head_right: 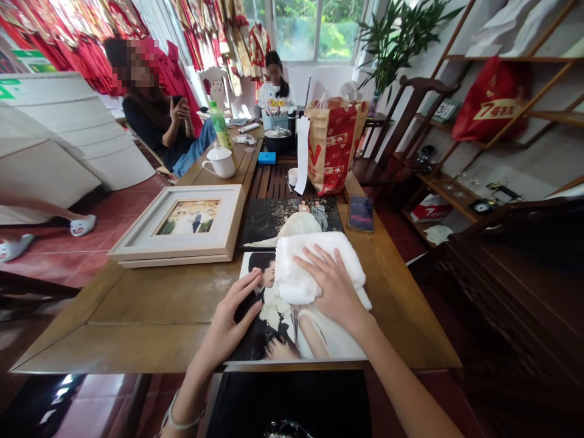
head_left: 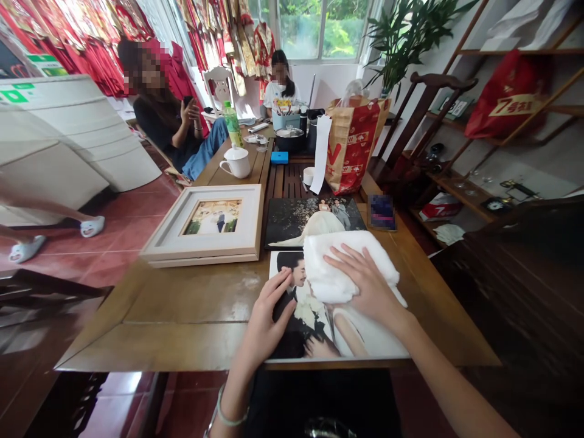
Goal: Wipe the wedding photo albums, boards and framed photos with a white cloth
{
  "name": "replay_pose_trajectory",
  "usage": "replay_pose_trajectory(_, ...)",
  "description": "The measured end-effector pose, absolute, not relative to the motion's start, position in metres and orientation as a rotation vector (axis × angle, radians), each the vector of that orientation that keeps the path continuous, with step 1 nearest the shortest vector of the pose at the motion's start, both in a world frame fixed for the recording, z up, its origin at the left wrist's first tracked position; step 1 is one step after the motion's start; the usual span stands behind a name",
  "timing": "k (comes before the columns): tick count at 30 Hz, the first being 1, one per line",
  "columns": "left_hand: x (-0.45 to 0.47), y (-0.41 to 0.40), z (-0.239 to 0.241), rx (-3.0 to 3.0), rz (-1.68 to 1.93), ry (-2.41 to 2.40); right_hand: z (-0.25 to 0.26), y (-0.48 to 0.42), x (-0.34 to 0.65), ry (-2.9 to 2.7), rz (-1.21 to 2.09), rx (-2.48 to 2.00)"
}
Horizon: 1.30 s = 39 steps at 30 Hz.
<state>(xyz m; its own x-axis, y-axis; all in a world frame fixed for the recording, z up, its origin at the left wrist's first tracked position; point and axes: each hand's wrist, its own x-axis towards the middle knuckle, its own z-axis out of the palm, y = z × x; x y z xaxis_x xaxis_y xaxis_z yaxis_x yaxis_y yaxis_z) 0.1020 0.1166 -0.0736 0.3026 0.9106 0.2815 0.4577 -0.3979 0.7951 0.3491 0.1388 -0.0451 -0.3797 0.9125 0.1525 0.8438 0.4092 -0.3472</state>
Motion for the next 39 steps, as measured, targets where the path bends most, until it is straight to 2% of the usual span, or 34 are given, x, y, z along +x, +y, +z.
replay_pose_trajectory(11, 0.101, 0.114, -0.073, 2.044, 0.881, 1.21, -0.045, 0.031, 0.354, -2.597, 0.291, -1.364)
replay_pose_trajectory(23, 0.103, 0.116, -0.076, 2.057, 0.887, 1.237, -0.039, 0.129, 0.332, -2.381, 0.289, -1.612)
replay_pose_trajectory(33, 0.104, 0.117, -0.075, 1.967, 1.058, 1.228, -0.039, 0.045, 0.345, -2.543, 0.414, -1.372)
replay_pose_trajectory(39, 0.104, 0.12, -0.072, 1.94, 1.113, 1.229, -0.045, 0.044, 0.346, -2.499, 0.42, -1.38)
